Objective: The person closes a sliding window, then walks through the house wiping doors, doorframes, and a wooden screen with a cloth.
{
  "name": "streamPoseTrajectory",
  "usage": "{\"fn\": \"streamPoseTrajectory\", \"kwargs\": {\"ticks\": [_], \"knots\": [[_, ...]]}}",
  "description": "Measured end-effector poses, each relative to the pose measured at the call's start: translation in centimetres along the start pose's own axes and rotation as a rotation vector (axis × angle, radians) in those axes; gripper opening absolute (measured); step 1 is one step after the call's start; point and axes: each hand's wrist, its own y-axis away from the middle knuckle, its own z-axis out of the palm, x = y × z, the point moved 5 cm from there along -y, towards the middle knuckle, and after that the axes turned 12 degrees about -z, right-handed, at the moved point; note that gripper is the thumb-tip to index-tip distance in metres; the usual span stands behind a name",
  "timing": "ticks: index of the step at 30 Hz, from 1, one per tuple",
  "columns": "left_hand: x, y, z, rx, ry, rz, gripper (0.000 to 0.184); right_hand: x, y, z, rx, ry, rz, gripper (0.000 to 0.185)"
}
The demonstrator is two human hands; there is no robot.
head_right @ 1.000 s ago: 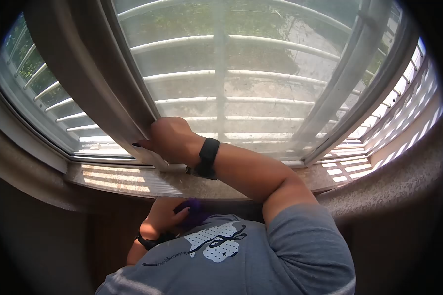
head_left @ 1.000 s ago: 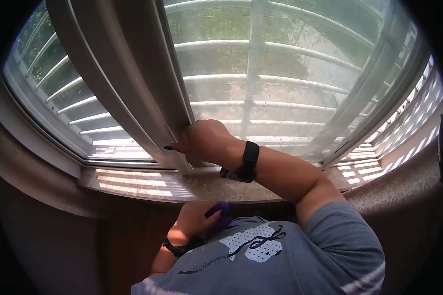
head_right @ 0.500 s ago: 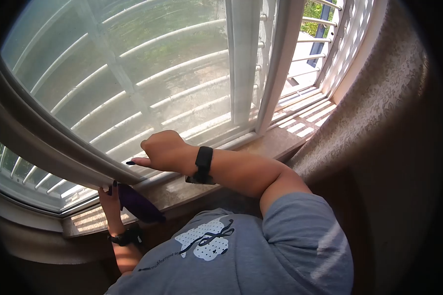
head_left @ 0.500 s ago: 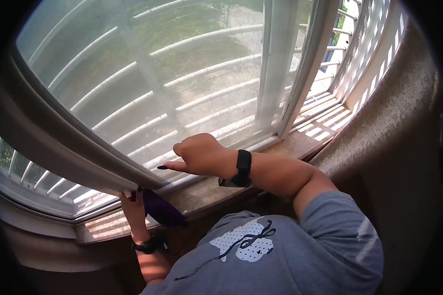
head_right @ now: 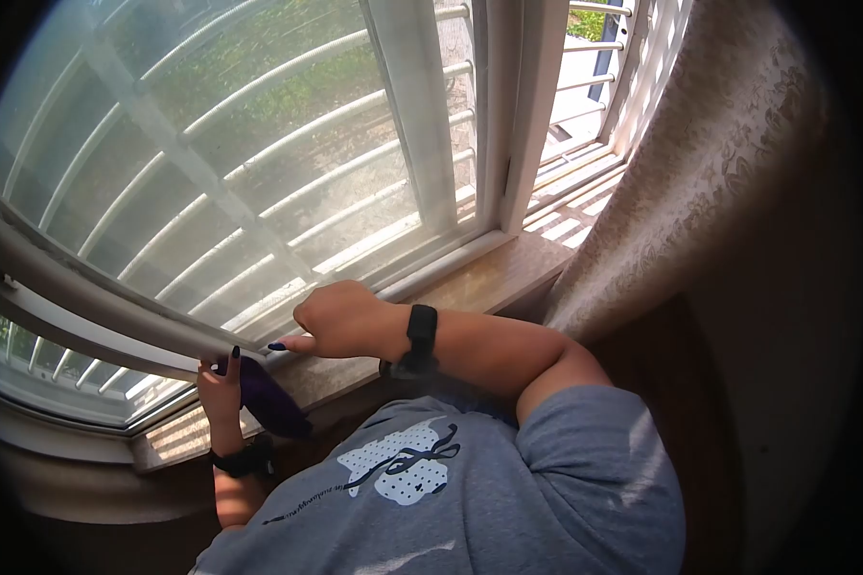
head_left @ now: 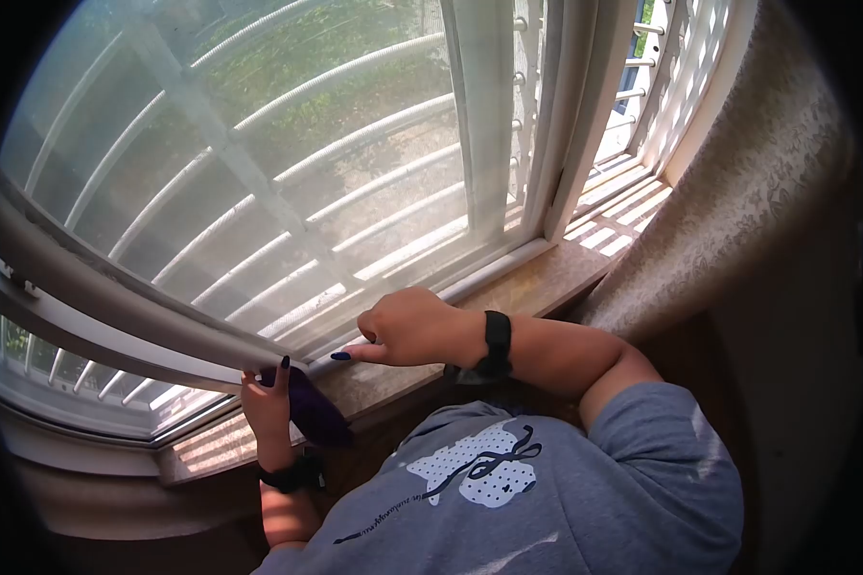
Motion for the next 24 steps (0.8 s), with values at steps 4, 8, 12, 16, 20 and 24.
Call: {"fn": "streamPoseTrajectory", "kwargs": {"ticks": [4,8,12,16,20,24], "knots": [[5.4,2.2,2.9,-0.154,-0.035,0.06,0.052,0.0,0.7,-0.1,0.023,-0.04,-0.002,0.048],[10.8,5.1,8.5,-0.371,0.158,0.356,0.033,-0.7,1.9,-1.1,0.132,-0.111,-0.01,0.043],[17.7,8.6,13.3,-0.51,0.077,0.726,0.023,1.1,4.1,-3.4,0.143,-0.11,0.096,0.044],[22.9,10.0,18.3,-0.555,-0.016,0.782,0.022,3.4,6.2,-6.6,0.056,-0.018,0.33,0.048],[25.8,11.4,22.6,-0.467,0.12,0.962,0.022,8.0,9.0,-9.4,0.085,0.057,0.633,0.048],[27.1,11.8,23.9,-0.342,0.172,1.074,0.023,9.6,10.7,-10.1,0.039,0.112,0.631,0.049]]}}
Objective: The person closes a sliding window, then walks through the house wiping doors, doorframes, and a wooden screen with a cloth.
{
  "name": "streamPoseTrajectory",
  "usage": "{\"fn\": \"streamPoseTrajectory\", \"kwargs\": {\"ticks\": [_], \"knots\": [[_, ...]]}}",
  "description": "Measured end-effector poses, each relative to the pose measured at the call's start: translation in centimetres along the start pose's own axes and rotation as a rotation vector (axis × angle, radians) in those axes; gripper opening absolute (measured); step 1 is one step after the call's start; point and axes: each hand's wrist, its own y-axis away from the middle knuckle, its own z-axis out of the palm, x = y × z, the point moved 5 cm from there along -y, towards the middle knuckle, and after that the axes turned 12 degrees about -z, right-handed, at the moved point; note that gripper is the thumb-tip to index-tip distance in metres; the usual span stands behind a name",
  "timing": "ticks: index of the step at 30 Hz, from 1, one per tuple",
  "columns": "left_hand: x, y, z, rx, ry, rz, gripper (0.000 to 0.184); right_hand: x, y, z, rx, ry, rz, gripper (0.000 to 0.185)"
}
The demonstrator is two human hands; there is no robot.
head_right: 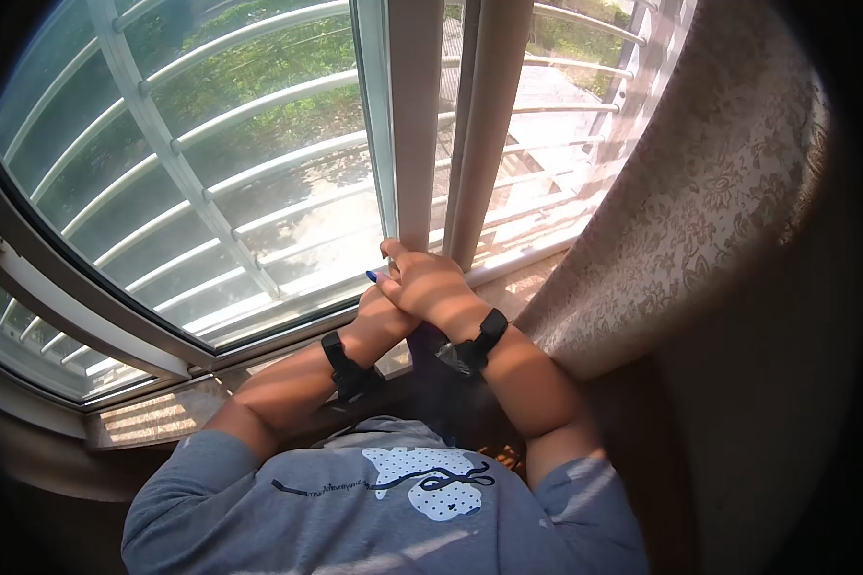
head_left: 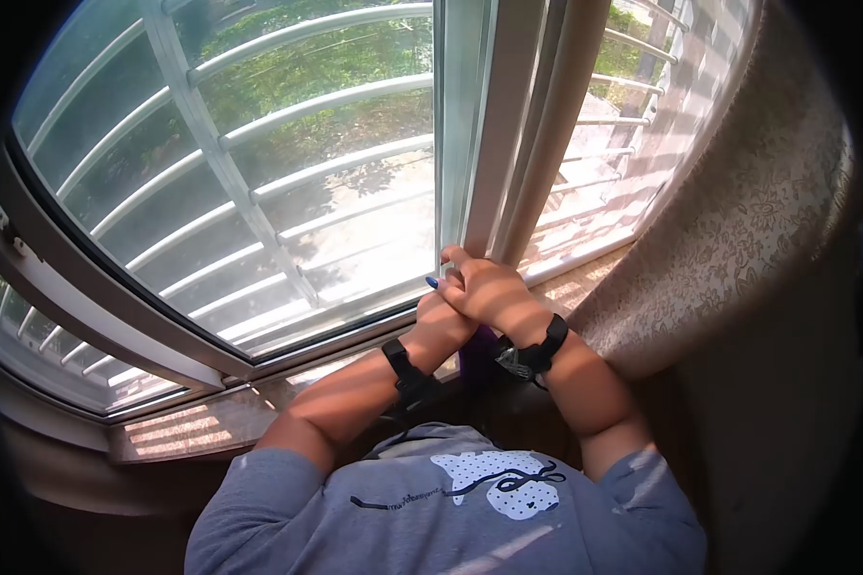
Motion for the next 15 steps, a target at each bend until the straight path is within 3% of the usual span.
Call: {"fn": "streamPoseTrajectory", "kwargs": {"ticks": [2,4,5,7,9,12,15], "knots": [[-0.4,0.4,-0.5,-0.072,0.007,-0.05,0.022,0.3,-0.3,0.3,0.013,0.043,0.027,0.046],[0.0,0.8,-0.9,0.055,-0.108,0.098,0.022,0.3,-0.7,0.9,0.047,0.069,0.03,0.041],[-0.1,1.3,-1.5,0.11,0.025,0.096,0.02,0.5,-1.1,1.2,0.07,0.073,0.014,0.037],[-0.9,1.9,-2.1,-0.193,0.124,-0.345,0.024,0.3,-1.4,1.5,0.051,-0.059,0.08,0.032],[-1.8,3.0,-3.5,-0.394,0.086,-0.579,0.038,-0.1,-1.2,2.1,0.118,-0.179,0.042,0.035],[-4.1,6.1,-7.2,-0.432,0.081,-0.735,0.044,-2.0,-2.1,4.9,0.068,-0.192,-0.115,0.035],[-8.0,10.3,-11.9,-0.26,0.074,-0.949,0.044,-5.7,-3.9,8.1,-0.064,-0.311,-0.213,0.032]]}}
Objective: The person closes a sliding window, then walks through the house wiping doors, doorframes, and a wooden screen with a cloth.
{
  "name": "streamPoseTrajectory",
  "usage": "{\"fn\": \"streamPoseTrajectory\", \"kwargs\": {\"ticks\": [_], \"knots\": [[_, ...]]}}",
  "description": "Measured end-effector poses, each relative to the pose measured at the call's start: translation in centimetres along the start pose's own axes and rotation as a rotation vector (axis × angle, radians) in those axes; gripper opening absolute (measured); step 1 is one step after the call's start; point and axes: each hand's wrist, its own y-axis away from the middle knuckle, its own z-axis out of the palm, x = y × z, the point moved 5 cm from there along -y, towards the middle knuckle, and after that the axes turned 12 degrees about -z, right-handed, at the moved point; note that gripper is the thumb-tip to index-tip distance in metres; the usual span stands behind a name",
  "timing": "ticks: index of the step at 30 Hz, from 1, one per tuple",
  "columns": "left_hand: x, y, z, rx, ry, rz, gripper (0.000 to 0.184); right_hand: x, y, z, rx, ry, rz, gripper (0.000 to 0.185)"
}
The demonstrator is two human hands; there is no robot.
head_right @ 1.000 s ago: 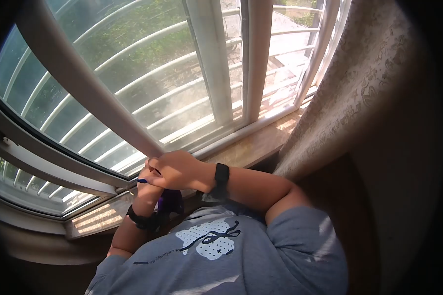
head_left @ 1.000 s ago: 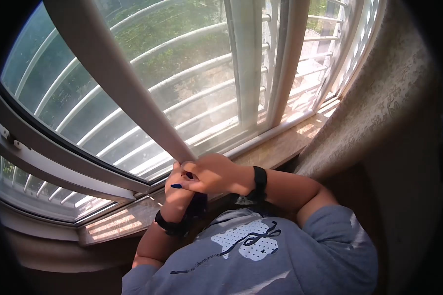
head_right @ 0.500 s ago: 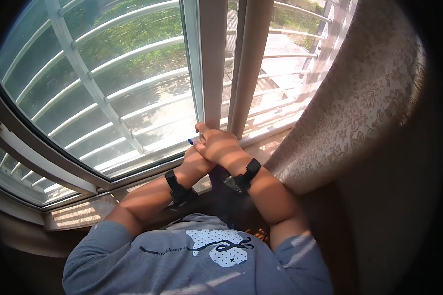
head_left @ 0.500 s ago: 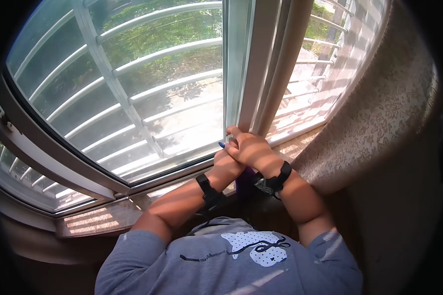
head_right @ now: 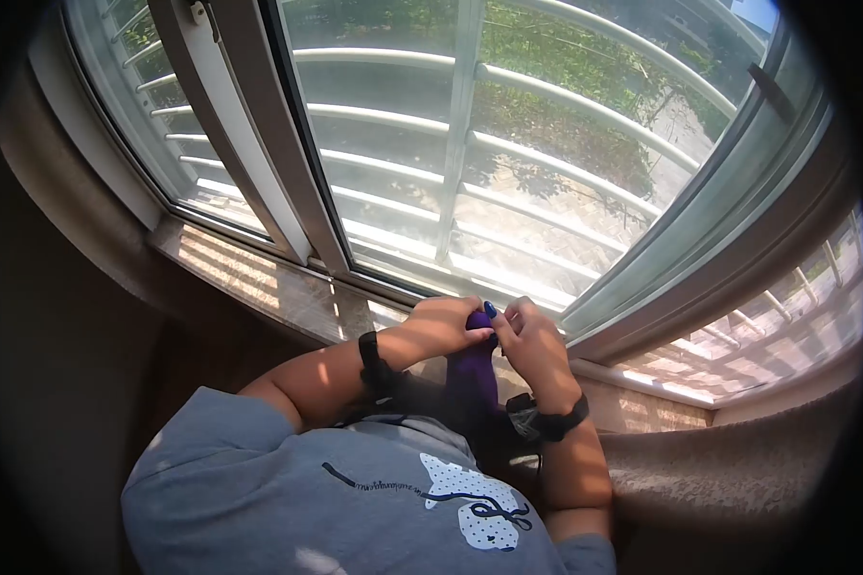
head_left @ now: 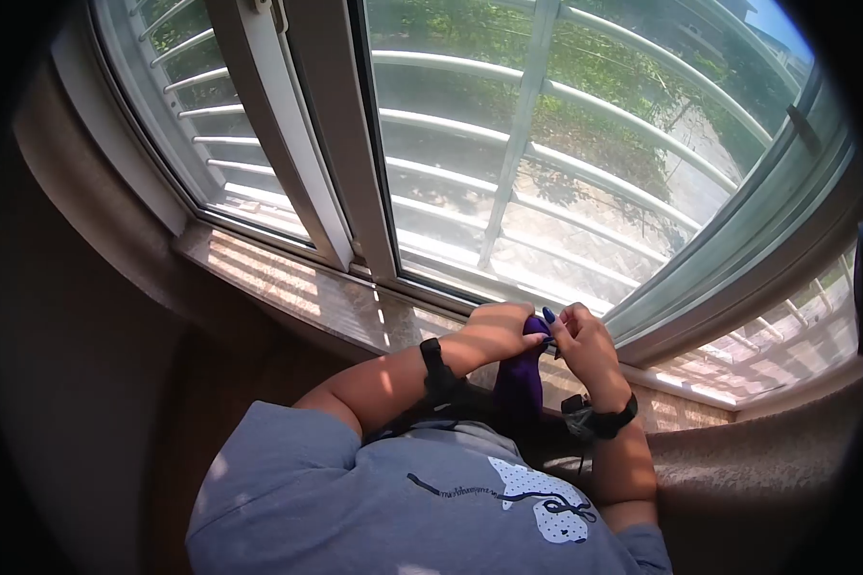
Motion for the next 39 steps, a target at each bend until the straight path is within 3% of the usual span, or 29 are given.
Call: {"fn": "streamPoseTrajectory", "kwargs": {"ticks": [3,6,9,11,13,15,18,21,23,25,27,30,31,33,35,37,39], "knots": [[-5.5,0.3,-4.4,0.144,-0.035,-0.082,0.044,-4.8,-3.3,3.0,-0.063,0.042,-0.17,0.028],[-9.1,1.4,-8.5,0.324,-0.097,-0.025,0.039,-10.5,-5.9,5.8,-0.139,0.087,-0.34,0.032],[-11.6,1.9,-12.4,0.324,0.017,-0.169,0.038,-16.8,-8.1,7.8,-0.123,0.133,-0.487,0.037],[-17.0,-1.3,-10.9,0.413,-0.021,-0.045,0.03,-19.7,-9.7,9.0,-0.127,0.205,-0.518,0.041],[-16.7,-0.4,-11.6,0.625,-0.086,0.129,0.029,-21.3,-11.1,10.2,-0.111,0.333,-0.564,0.045],[-15.3,1.2,-12.4,0.856,-0.241,0.304,0.038,-22.2,-11.7,11.1,-0.15,0.242,-0.587,0.047],[-17.1,-0.7,-11.3,0.575,0.202,0.322,0.049,-22.7,-12.7,12.4,-0.139,0.215,-0.533,0.046],[-17.6,-1.0,-10.5,-0.385,1.84,0.676,0.053,-22.4,-13.2,13.8,-0.136,0.242,-0.48,0.045],[-18.2,-1.0,-10.5,-0.205,1.657,0.566,0.054,-21.3,-13.8,14.8,-0.126,0.273,-0.573,0.048],[-18.6,-1.2,-10.6,-0.179,1.652,0.491,0.055,-21.0,-14.2,15.4,-0.118,0.309,-0.613,0.048],[-18.5,-1.7,-10.5,-0.309,1.842,0.44,0.056,-20.7,-14.5,15.8,-0.121,0.352,-0.585,0.047],[-17.5,-0.9,-11.4,-0.357,1.942,0.559,0.053,-22.7,-13.2,13.3,-0.182,0.237,-0.479,0.045],[-18.0,-0.3,-11.1,-0.091,1.584,0.534,0.044,-22.4,-12.9,13.3,-0.111,0.135,-0.587,0.044],[-19.3,0.9,-10.7,0.439,0.739,0.307,0.028,-22.0,-12.7,13.7,-0.111,0.239,-0.574,0.042],[-20.4,1.0,-9.5,0.456,0.525,0.126,0.026,-21.6,-11.9,13.9,-0.094,0.223,-0.667,0.034],[-19.1,4.4,-11.2,0.41,0.083,-0.16,0.03,-20.3,-10.3,15.3,-0.242,0.264,-0.623,0.03],[-20.9,5.8,-9.4,0.296,0.106,-0.185,0.027,-17.5,-9.0,17.3,-0.349,0.273,-0.569,0.027]]}}
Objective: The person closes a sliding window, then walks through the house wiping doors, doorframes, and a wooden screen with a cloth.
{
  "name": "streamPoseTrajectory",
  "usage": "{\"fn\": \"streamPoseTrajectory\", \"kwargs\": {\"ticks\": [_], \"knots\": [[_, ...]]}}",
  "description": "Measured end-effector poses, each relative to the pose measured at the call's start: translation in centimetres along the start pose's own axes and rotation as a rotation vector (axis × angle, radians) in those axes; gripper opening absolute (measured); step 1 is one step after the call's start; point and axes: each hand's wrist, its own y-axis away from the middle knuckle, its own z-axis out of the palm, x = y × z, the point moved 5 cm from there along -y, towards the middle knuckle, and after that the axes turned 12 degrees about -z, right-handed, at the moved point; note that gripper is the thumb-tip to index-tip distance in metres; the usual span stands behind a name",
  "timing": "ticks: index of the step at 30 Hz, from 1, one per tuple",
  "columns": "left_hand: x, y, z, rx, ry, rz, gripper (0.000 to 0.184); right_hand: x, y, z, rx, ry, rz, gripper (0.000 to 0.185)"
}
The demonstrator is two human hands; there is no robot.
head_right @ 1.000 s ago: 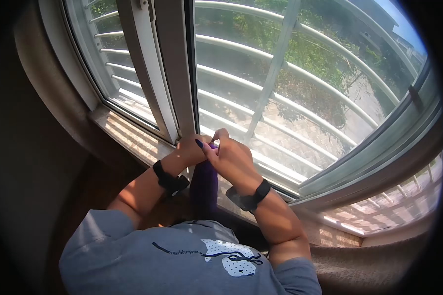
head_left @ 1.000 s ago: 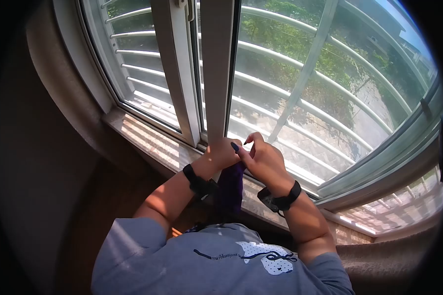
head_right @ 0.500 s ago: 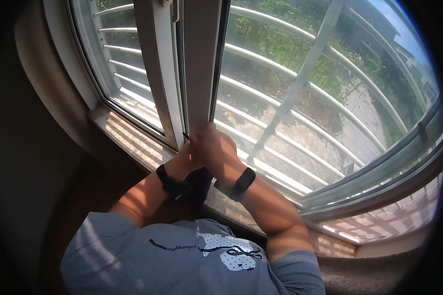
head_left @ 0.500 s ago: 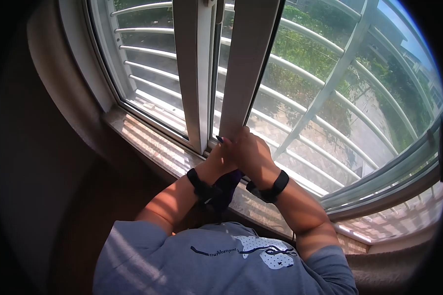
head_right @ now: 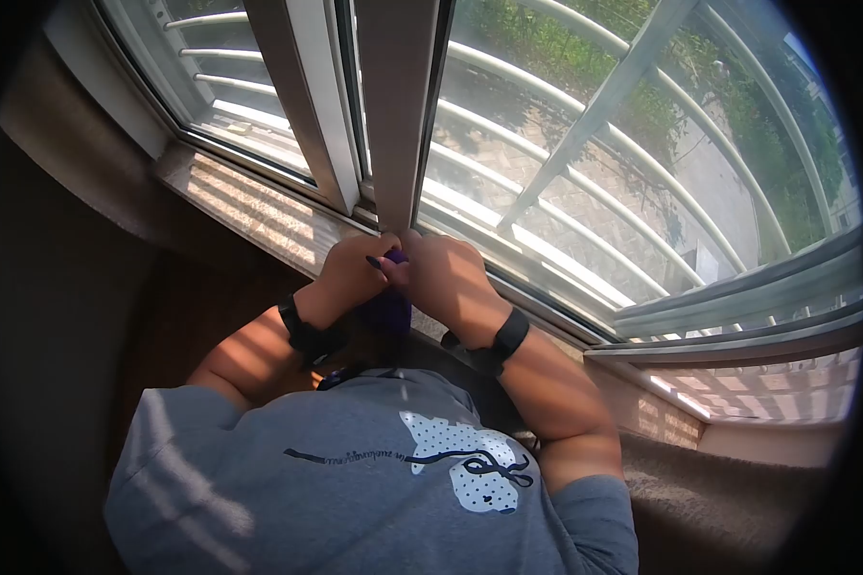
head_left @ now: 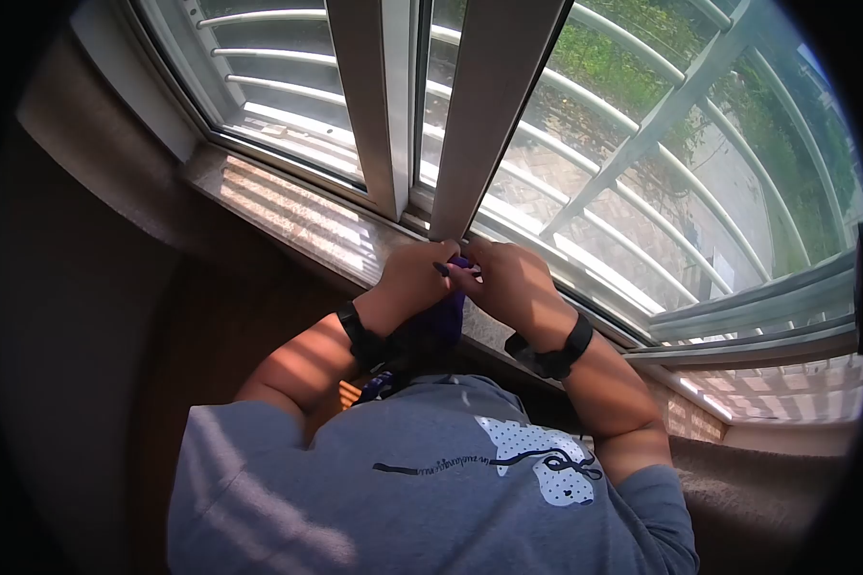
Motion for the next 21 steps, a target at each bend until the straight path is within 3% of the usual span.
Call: {"fn": "streamPoseTrajectory", "kwargs": {"ticks": [1,4,7,8,11,15,19,21], "knots": [[-1.1,0.7,1.0,-0.061,0.002,-0.015,0.025,0.2,0.7,0.8,-0.056,0.019,0.042,0.027],[-3.1,2.9,4.6,-0.022,-0.215,0.201,0.047,1.3,2.6,3.9,-0.128,-0.097,0.139,0.032],[-2.8,4.9,6.1,0.211,-0.203,0.508,0.065,1.9,4.4,7.2,-0.159,-0.22,0.185,0.037],[-2.6,4.8,6.4,0.164,-0.196,0.432,0.072,2.0,4.9,7.9,-0.159,-0.203,0.205,0.038],[-2.7,3.8,8.5,0.106,-0.259,0.434,0.071,2.2,6.2,9.0,-0.13,-0.207,0.306,0.039],[-1.4,3.6,11.6,0.153,-0.321,0.623,0.067,3.5,8.6,9.4,0.004,-0.135,0.419,0.04],[2.4,3.8,15.1,0.19,-0.327,0.704,0.051,4.5,13.4,9.7,0.107,-0.019,0.547,0.041],[4.5,4.5,16.5,0.068,-0.357,0.729,0.053,4.4,15.8,9.0,0.093,-0.003,0.67,0.043]]}}
